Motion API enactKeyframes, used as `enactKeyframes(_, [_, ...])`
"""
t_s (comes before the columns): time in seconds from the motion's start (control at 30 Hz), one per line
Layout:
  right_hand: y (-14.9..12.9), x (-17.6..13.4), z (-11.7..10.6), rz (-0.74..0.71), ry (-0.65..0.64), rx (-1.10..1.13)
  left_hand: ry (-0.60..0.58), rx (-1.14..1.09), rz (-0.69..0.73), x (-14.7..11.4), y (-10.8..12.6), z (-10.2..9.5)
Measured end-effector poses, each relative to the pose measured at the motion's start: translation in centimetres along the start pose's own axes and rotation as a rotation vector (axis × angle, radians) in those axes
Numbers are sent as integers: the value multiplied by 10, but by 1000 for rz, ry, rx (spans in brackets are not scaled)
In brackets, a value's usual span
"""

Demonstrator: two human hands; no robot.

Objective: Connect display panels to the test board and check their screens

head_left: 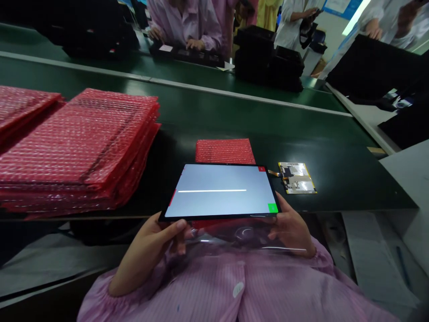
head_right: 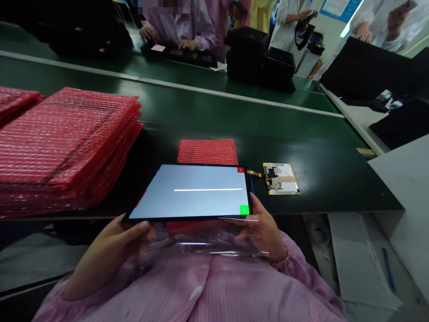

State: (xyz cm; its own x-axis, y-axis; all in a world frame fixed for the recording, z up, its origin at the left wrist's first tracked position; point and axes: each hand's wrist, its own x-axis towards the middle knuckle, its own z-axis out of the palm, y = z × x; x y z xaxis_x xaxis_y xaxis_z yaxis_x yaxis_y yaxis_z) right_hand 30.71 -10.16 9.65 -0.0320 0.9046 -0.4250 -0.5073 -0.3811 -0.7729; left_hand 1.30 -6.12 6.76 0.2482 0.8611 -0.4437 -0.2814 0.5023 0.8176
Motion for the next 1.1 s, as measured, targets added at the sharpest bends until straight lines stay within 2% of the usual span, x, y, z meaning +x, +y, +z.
enactKeyframes(0.37, [2,-1,-1,3,-3,-9,23,23,-51,3,-2,-3])
enactKeyframes(0.57, [1,-5,-4,-78,-62,-60,5,44,-31,2,-1,-3])
enactKeyframes(0.77, [-2,-5,-20,-156,-142,-84,-170,43,7,-4,-12,-11])
enactKeyframes(0.9, [1,-6,-39,-206,-129,-138,-319,192,83,-7,-15,-16])
enactKeyframes(1.1, [2,-18,-51,-217,116,-165,-556,349,304,-12,-5,-9])
